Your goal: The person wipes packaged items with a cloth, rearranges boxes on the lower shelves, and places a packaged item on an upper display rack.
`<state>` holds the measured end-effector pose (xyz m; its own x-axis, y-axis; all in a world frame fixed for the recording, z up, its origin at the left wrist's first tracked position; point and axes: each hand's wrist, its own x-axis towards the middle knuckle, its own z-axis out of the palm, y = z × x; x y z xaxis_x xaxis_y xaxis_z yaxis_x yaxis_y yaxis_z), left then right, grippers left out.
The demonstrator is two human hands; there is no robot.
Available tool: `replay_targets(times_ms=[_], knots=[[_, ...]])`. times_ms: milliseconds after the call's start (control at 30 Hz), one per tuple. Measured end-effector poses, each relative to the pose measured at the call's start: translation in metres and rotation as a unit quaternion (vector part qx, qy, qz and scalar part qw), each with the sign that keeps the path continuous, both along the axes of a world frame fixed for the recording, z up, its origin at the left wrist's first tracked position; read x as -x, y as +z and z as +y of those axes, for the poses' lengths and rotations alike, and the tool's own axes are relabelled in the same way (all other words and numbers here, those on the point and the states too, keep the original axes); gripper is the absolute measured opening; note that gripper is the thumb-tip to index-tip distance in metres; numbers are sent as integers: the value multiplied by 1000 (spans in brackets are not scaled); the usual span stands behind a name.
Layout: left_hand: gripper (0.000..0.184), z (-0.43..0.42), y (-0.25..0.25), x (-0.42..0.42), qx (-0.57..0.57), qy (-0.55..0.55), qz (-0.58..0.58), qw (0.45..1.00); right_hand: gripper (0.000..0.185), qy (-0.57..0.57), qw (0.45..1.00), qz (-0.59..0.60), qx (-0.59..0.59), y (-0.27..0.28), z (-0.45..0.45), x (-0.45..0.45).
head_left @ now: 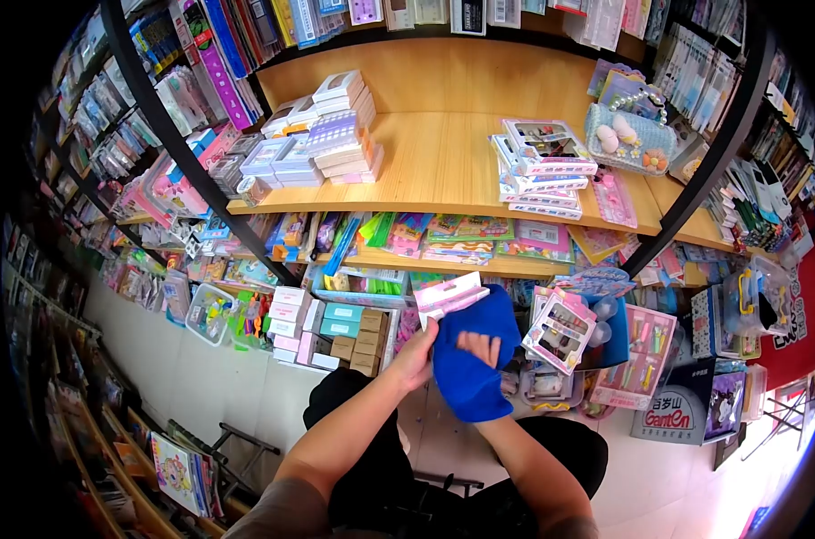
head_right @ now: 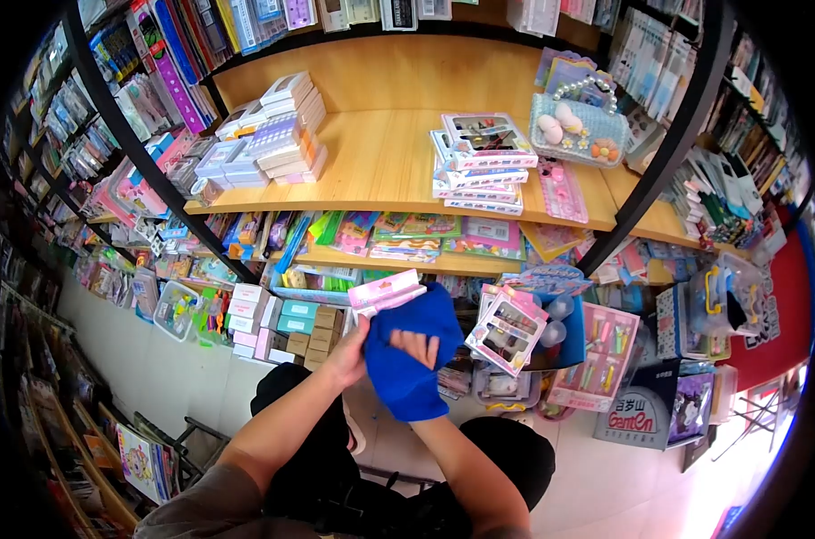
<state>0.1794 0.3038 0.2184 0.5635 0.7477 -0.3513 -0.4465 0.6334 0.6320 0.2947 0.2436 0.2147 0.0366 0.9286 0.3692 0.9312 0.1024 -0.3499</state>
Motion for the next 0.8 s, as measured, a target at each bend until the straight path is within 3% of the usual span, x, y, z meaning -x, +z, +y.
replay_targets(times_ms=[67,100,133,200,300,400,433,500,667,700,767,800], knots=[[65,-5,-6,-2,-26,-28,-18,999,48,-55,997,-25,-49,-20,7,-14],[64,-9,-2,-3,-38,-31,-34,998,50,-71,994,43,-76,-17,9,-20],[64,-11,-3,-5,-44,-34,-40,998,54,-94,993,74,-5,-18,16,-30],[65,-15,-3,-8,-58,-41,-51,996,48,-69,977,202,8,-13,25,-41],[47,-16,7,-5,-53,-30,-45,997,40,-56,976,207,20,35,20,-43],[37,-11,6,6,-64,-14,-47,997,37,-79,962,251,-66,17,35,-48],[36,-11,7,9,-88,-7,-30,996,34,-138,926,350,-23,18,35,-52],[36,-10,12,13,-123,22,-1,992,34,-81,898,431,-39,39,28,-45],[34,-7,-2,26,-253,13,199,947,34,61,788,608,-72,62,22,-30],[34,-8,5,26,-289,-3,240,927,38,75,958,217,-172,60,23,-37],[25,-12,6,24,-317,-12,291,903,37,168,947,246,-119,30,18,-17],[15,-17,29,23,-258,-32,387,885,36,214,937,260,-92,28,17,-6]])
